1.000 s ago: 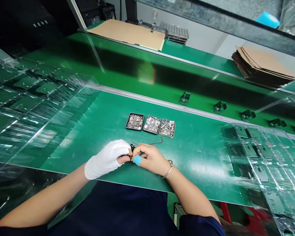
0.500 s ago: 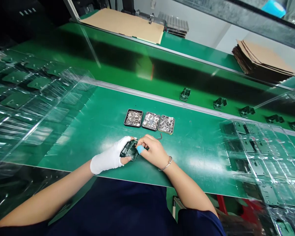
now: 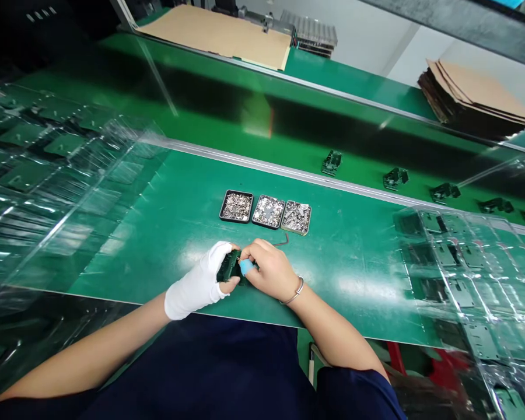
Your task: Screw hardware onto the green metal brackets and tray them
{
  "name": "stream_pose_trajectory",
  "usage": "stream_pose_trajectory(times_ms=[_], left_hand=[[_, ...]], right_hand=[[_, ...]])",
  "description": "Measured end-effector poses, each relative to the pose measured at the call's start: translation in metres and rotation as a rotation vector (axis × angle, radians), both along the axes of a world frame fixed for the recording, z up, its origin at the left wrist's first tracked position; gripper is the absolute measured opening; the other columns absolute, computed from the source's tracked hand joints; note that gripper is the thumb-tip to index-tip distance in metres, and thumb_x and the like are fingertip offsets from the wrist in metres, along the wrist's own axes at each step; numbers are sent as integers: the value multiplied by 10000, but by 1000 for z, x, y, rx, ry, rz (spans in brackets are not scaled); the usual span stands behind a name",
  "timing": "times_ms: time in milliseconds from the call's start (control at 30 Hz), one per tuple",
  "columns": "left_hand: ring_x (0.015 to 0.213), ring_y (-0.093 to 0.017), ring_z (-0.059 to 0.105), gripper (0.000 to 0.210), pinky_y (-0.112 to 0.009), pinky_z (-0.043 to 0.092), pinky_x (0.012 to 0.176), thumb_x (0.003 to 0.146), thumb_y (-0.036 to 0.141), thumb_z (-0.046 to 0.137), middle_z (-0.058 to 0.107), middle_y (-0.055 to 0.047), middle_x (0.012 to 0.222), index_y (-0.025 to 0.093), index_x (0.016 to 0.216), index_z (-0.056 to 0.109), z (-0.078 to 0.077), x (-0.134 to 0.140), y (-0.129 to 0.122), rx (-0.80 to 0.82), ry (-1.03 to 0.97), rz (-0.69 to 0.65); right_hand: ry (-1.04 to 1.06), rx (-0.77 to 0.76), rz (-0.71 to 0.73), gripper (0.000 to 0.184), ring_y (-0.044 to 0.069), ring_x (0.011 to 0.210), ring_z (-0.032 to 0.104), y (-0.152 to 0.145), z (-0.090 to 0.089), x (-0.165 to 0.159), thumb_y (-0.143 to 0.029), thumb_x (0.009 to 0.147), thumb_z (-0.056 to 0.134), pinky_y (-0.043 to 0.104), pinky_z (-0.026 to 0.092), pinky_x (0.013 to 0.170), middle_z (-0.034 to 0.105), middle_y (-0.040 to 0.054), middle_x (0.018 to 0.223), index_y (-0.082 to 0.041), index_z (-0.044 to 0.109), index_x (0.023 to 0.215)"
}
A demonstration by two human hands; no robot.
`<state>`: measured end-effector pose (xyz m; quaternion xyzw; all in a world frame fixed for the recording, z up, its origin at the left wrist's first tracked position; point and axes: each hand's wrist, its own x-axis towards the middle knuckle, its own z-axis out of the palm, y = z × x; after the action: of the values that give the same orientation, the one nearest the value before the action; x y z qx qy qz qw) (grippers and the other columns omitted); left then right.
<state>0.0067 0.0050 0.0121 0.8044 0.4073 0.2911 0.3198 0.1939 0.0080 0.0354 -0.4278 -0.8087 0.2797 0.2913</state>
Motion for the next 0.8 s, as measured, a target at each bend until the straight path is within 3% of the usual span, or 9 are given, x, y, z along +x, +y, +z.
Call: stream_pose_trajectory(times_ms=[100,267,433,600,800], left_hand=[[981,-255,544,407,-420,481,843,746,229,528,512,-107,1050,178,1130,406,0,2,-1,104,30,33],[1017,-296,544,388,-466,470,865,761,265,537,531,-134,1064,161,1122,441,2,6,-4,224,80,68],[959,-269,559,322,-439,490,841,770,272,523,548,-111,1004,161,1067,463,13,6,-3,146,61,45],[949,-228,586,381,-374,510,850,741,218,544,566,-80,1033,177,1111,462,22,0,2,-51,17,-9],[1101,-213,576,355,-371,474,962,794,105,448,597,-100,1168,177,1138,500,9,7,3,7,-36,120]], right_hand=[[18,-7,-29,108,157,704,508,-1,-1,-1,-126,795,455,268,431,644,531,22,754,-211,519,810],[59,-43,-75,106,150,676,493,-1,-3,-4,-119,789,452,264,428,625,501,14,732,-208,510,787],[75,-15,-47,111,150,678,486,0,-5,-4,-109,782,447,266,425,628,500,16,738,-205,502,796],[111,-46,-13,97,135,665,488,3,-1,-3,-117,787,463,251,421,621,511,8,735,-202,509,781],[142,-49,-114,85,120,640,473,1,-3,-8,-123,780,485,239,421,607,496,-3,736,-203,514,776]])
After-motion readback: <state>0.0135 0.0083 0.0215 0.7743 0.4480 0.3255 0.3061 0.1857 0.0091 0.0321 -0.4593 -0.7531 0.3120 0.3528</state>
